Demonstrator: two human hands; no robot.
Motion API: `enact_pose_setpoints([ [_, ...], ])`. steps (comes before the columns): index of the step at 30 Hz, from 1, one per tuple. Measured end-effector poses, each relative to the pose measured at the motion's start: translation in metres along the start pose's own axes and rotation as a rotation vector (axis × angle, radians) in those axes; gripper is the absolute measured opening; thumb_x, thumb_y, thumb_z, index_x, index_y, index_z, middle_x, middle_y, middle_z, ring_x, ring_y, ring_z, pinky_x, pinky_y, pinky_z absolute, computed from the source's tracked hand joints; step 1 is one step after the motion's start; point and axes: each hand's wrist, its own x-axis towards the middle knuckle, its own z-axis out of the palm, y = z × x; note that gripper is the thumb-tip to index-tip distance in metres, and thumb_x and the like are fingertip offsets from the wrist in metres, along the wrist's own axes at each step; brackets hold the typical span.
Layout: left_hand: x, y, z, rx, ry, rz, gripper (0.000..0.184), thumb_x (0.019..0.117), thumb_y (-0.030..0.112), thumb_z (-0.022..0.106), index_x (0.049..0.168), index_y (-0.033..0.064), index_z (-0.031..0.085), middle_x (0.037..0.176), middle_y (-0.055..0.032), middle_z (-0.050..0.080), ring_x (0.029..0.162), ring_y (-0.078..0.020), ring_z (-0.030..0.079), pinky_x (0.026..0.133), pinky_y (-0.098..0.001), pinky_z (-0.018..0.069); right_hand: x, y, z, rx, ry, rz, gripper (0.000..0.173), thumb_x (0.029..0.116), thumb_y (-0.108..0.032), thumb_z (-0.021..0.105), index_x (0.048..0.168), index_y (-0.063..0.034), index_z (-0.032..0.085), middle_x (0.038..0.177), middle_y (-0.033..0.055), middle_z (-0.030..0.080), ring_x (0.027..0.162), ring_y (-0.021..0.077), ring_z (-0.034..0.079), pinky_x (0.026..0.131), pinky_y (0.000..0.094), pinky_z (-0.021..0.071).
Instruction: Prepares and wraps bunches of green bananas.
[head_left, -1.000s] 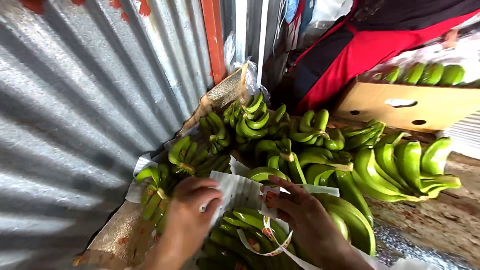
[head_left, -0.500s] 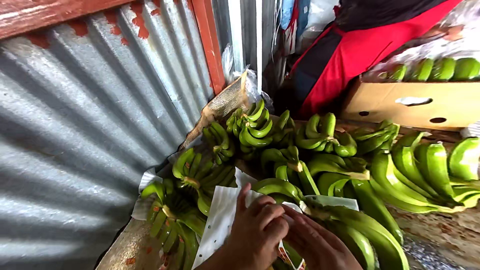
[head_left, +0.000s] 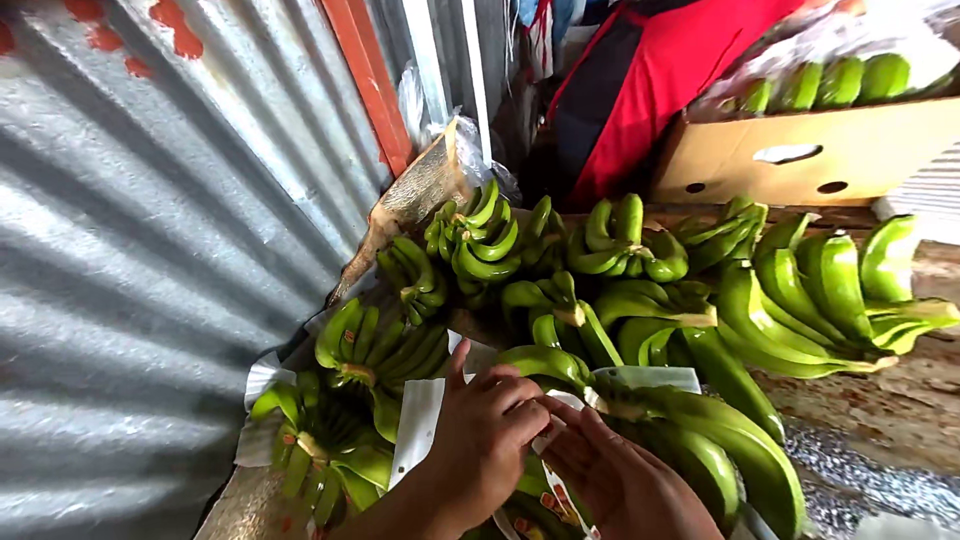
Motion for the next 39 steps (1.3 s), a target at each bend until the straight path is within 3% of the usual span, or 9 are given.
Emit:
enact_pose_setpoints([
  [11,-0.015,-0.003,0.003,-0.149,0.042,0.154,0.013,0.0957,0.004,0.062,0.088,0.0125,0.069,0.1,-0.0022,0.074,0.11,-0.0148,0.068,0.124,-0.0492,0.029,-0.005,-0.001,-0.002,0.009,-0.041,0.094,0.064,0.1122,-0.041,0.011,0.127,-0.0011,0.059,0.105,0.0064,0.074,0.1,0.015,0.071,0.096,0.0332,0.0551],
  [15,-0.004,-0.021,-0.014,-0.524,0.013,-0.082,0.011,0.1026,0.009,0.059,0.098,0.002,0.067,0.101,-0.0075,0.074,0.108,-0.0121,0.07,0.116,-0.0385,0.0447,-0.001,-0.001,-0.009,-0.009,0.151,-0.1,0.027,0.1099,-0.013,0.039,0.116,-0.0041,0.063,0.088,-0.0009,0.072,0.078,0.0094,0.07,0.078,0.0282,0.0604],
  [17,0.015,-0.057,-0.038,-0.47,-0.181,-0.354,0.016,0.1007,0.005,0.057,0.104,-0.0056,0.068,0.101,-0.0125,0.072,0.099,-0.014,0.069,0.097,-0.0319,0.0541,0.001,-0.006,-0.021,0.002,0.188,-0.143,0.018,0.1022,0.003,0.048,0.11,-0.0087,0.059,0.091,-0.0022,0.071,0.077,0.0083,0.07,0.073,0.0263,0.0616],
  [21,0.023,-0.172,-0.035,0.066,-0.948,-0.715,0.025,0.1043,0.006,0.051,0.126,-0.0014,0.063,0.126,-0.0245,0.065,0.121,-0.0403,0.061,0.104,-0.0599,0.0462,-0.01,-0.014,-0.036,-0.094,0.012,-0.016,0.039,0.0967,0.01,0.049,0.131,-0.0078,0.053,0.105,-0.0003,0.071,0.086,0.0115,0.072,0.076,0.0299,0.0624],
  [24,0.008,-0.203,-0.018,0.331,-1.205,-0.847,0.035,0.1047,0.007,0.05,0.138,0.0081,0.06,0.14,-0.0252,0.059,0.133,-0.0469,0.053,0.109,-0.0674,0.0403,-0.017,-0.016,-0.035,-0.169,-0.053,0.043,0.031,0.1034,-0.002,0.045,0.133,-0.0034,0.056,0.113,0.002,0.069,0.097,0.0148,0.071,0.086,0.0352,0.061],
  [27,0.005,-0.201,-0.01,0.461,-1.166,-0.92,0.037,0.1063,0.01,0.048,0.142,0.0126,0.059,0.148,-0.0222,0.054,0.14,-0.0452,0.047,0.114,-0.0671,0.0342,-0.019,-0.012,-0.031,-0.186,-0.002,-0.031,0.028,0.1028,0.002,0.044,0.117,-0.0042,0.067,0.105,0.0009,0.074,0.093,0.0121,0.072,0.085,0.0304,0.0605],
  [30,0.015,-0.202,-0.003,0.569,-1.029,-0.825,0.053,0.0978,-0.005,0.056,0.149,0.0073,0.051,0.152,-0.0291,0.044,0.137,-0.0546,0.044,0.108,-0.0779,0.0301,-0.022,-0.008,-0.024,-0.204,0.058,-0.078,0.029,0.0946,0.012,0.055,0.115,-0.0074,0.06,0.106,0.0018,0.071,0.082,0.0119,0.072,0.074,0.029,0.0632],
  [36,0.038,-0.075,-0.017,-0.312,-0.348,-0.442,0.012,0.0914,0.014,0.074,0.097,0.0042,0.078,0.107,-0.0096,0.073,0.108,-0.0186,0.068,0.1,-0.0389,0.0533,-0.019,-0.007,-0.017,-0.322,0.129,-0.093,0.05,0.0907,0.012,0.062,0.138,-0.0021,0.055,0.103,0.0081,0.074,0.077,0.0166,0.074,0.066,0.0313,0.0634],
  [39,0.02,0.0,-0.011,-0.427,-0.281,-0.122,0.011,0.0891,0.014,0.076,0.099,0.0137,0.082,0.105,-0.0007,0.076,0.109,-0.0161,0.069,0.113,-0.0568,0.038,-0.022,-0.005,-0.011,-0.41,0.104,-0.135,0.062,0.0874,0.012,0.067,0.145,-0.001,0.05,0.095,0.0046,0.074,0.071,0.0138,0.072,0.065,0.0301,0.0636],
])
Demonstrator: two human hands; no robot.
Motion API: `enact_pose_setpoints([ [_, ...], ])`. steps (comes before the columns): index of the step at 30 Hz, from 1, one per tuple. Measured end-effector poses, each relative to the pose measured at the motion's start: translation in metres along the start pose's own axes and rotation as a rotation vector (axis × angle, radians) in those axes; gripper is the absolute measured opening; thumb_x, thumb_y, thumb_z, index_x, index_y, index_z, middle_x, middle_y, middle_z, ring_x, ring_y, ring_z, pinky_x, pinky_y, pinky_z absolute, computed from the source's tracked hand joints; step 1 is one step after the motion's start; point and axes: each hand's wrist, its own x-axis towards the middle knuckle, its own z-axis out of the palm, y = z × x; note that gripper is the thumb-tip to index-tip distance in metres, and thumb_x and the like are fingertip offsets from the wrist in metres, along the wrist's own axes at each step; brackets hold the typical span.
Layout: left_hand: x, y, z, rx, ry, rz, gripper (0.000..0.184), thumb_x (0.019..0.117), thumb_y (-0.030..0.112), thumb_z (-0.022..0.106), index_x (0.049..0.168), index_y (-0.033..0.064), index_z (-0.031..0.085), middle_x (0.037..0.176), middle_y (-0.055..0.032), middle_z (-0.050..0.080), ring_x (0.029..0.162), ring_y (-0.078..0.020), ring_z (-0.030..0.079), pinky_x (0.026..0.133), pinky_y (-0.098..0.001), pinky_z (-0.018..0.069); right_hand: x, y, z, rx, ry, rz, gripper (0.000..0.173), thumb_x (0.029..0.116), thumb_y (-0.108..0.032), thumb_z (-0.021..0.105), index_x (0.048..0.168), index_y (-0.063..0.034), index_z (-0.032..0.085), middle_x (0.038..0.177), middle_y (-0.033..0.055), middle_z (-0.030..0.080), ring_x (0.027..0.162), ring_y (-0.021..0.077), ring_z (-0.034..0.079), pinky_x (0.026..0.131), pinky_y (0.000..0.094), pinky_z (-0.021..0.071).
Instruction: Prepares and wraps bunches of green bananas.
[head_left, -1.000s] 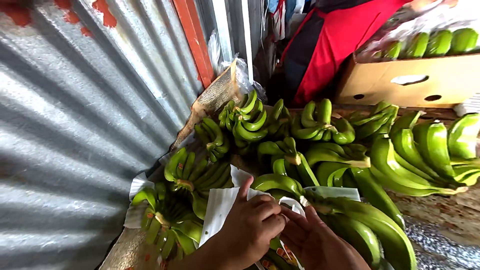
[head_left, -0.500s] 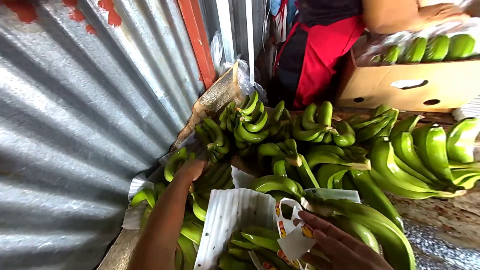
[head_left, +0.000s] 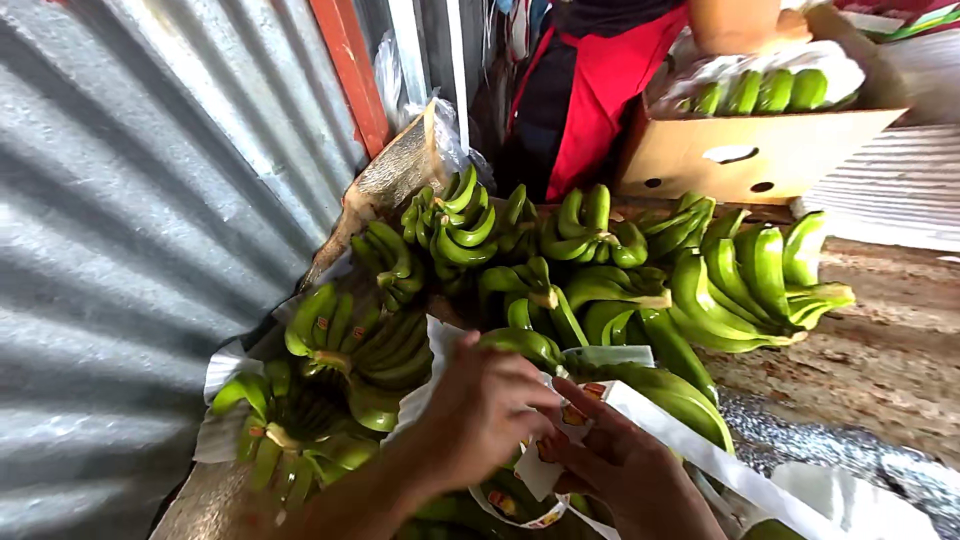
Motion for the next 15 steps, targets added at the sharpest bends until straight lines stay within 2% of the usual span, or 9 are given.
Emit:
enact_pose_setpoints([
  [2,-0.009,0.012,0.019,0.161,0.062,0.129,0.012,0.0881,0.009,0.073,0.093,0.0166,0.081,0.098,0.0018,0.075,0.105,-0.0179,0.07,0.114,-0.068,0.0318,-0.003,0.001,0.001,-0.001,-0.025,0.006,0.055,0.0879,0.01,0.067,0.141,0.0001,0.054,0.09,0.0025,0.075,0.074,0.0125,0.073,0.069,0.0301,0.0632],
  [3,-0.013,0.012,0.023,0.23,0.093,0.174,0.011,0.0882,0.009,0.072,0.089,0.0174,0.079,0.095,0.0027,0.074,0.104,-0.0175,0.07,0.114,-0.069,0.03,-0.005,0.002,0.0,0.033,-0.044,0.044,0.049,0.0907,0.009,0.062,0.138,-0.0003,0.056,0.09,0.0019,0.075,0.078,0.012,0.073,0.074,0.0306,0.0627],
  [5,-0.02,0.009,0.026,0.303,0.113,0.232,0.011,0.0915,0.01,0.069,0.086,0.018,0.075,0.095,0.0039,0.073,0.107,-0.0161,0.068,0.117,-0.0681,0.0251,-0.009,0.006,-0.002,0.16,-0.101,0.144,0.044,0.0954,0.007,0.048,0.139,0.0003,0.052,0.099,0.0034,0.071,0.091,0.0136,0.071,0.087,0.0351,0.06],
  [8,-0.03,0.007,0.026,0.361,0.174,0.291,0.014,0.096,0.011,0.064,0.087,0.0175,0.072,0.096,0.0026,0.072,0.11,-0.016,0.067,0.12,-0.0647,0.0219,-0.012,0.014,-0.005,0.34,-0.191,0.208,0.048,0.0961,0.003,0.044,0.144,-0.0014,0.047,0.109,0.0035,0.07,0.1,0.0144,0.069,0.095,0.0379,0.0558],
  [12,-0.043,0.003,0.031,0.411,0.256,0.38,0.017,0.1055,0.01,0.046,0.097,0.0153,0.06,0.108,-0.0026,0.066,0.12,-0.0181,0.061,0.124,-0.0564,0.0194,-0.019,0.009,0.001,0.517,-0.238,0.211,0.042,0.104,-0.009,0.03,0.14,-0.0042,0.051,0.112,0.0033,0.072,0.109,0.015,0.068,0.101,0.0372,0.0524],
  [15,-0.045,-0.002,0.038,0.28,0.3,0.405,0.015,0.1081,0.012,0.042,0.101,0.0149,0.055,0.113,-0.0045,0.061,0.125,-0.0188,0.057,0.125,-0.0527,0.0217,-0.017,0.004,0.005,0.555,-0.155,0.258,0.044,0.1112,-0.024,0.024,0.127,-0.007,0.061,0.106,0.0022,0.073,0.102,0.0137,0.07,0.096,0.0349,0.0546],
])
